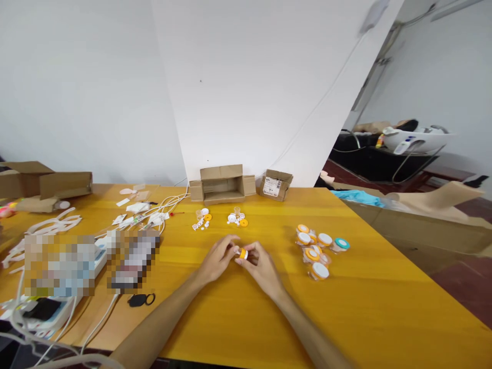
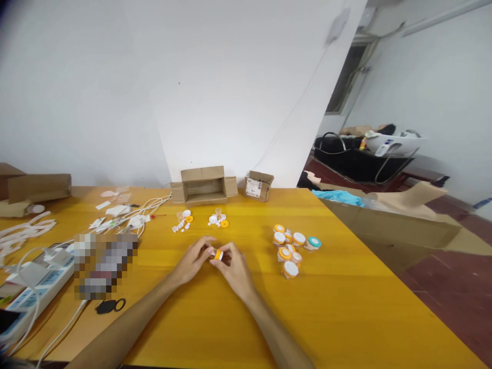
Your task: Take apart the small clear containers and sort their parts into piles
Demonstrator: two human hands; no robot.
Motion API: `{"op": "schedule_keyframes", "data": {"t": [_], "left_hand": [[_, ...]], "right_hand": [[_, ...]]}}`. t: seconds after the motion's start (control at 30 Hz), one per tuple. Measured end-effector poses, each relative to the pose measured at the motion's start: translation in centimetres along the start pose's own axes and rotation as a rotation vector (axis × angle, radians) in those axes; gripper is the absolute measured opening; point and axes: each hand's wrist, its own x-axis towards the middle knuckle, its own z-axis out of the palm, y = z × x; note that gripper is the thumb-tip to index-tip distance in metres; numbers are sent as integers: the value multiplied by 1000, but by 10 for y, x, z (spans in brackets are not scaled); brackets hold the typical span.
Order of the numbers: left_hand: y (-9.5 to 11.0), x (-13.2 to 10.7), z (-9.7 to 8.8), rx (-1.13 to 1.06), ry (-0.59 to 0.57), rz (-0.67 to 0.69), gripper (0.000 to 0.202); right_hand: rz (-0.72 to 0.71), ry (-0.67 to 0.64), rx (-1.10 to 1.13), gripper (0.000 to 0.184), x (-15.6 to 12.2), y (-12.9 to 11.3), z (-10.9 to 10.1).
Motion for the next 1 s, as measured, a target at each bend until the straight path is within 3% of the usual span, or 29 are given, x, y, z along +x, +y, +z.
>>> {"op": "schedule_keyframes", "data": {"t": [0.2, 0.53, 0.8, 1.0], "left_hand": [[2, -1, 1, 170, 3, -65, 40], [8, -4, 0, 102, -67, -87, 33], [5, -1, 3, 320, 1, -185, 42], [10, -7, -1, 100, -44, -80, 34]], "right_hand": [[-35, -51, -17, 36, -3, 0, 2], [-34, -15, 13, 42, -1, -2, 0], [-60, -28, -31, 38, -4, -2, 2], [-28, -2, 15, 42, -2, -6, 0]]}}
